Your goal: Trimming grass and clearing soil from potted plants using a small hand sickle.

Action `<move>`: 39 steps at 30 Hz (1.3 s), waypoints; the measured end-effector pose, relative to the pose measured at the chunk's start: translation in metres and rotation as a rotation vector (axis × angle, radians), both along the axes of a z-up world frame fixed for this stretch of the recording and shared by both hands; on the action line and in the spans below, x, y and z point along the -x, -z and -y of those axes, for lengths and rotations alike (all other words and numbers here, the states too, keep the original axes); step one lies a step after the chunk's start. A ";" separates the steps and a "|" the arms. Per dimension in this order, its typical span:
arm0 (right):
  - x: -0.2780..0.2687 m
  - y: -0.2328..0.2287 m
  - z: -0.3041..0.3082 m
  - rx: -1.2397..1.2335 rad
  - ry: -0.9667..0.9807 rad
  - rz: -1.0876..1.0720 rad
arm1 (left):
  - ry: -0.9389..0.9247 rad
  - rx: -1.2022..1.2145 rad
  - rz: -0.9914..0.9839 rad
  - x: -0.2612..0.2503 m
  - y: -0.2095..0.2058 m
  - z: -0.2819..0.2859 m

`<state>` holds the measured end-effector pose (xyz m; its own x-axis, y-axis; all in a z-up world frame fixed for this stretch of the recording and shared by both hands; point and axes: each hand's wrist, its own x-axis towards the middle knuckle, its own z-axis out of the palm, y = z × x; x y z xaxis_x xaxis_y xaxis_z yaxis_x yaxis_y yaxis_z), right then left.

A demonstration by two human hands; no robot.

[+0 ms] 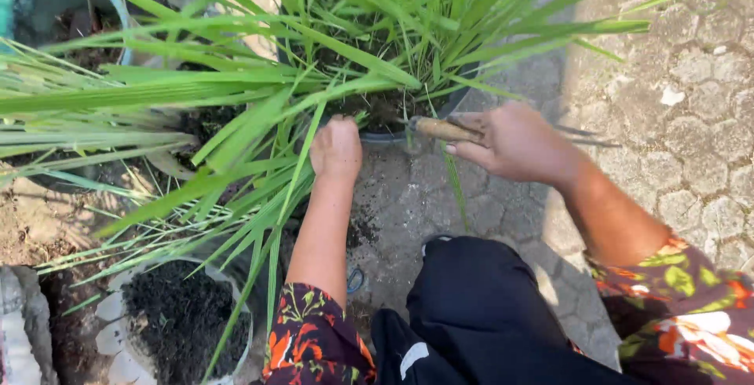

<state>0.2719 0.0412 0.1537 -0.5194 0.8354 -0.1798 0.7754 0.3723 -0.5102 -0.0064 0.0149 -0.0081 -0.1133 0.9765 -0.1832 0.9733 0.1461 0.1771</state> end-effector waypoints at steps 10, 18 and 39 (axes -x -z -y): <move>0.057 0.010 0.000 0.034 -0.406 0.394 | 0.013 0.059 0.016 0.009 -0.023 -0.021; 0.024 0.079 0.080 -0.209 -0.123 0.114 | 0.132 -0.043 -0.157 -0.018 0.046 0.003; 0.053 0.063 0.036 -0.237 -0.200 0.203 | 0.041 -0.071 -0.295 -0.042 0.012 0.024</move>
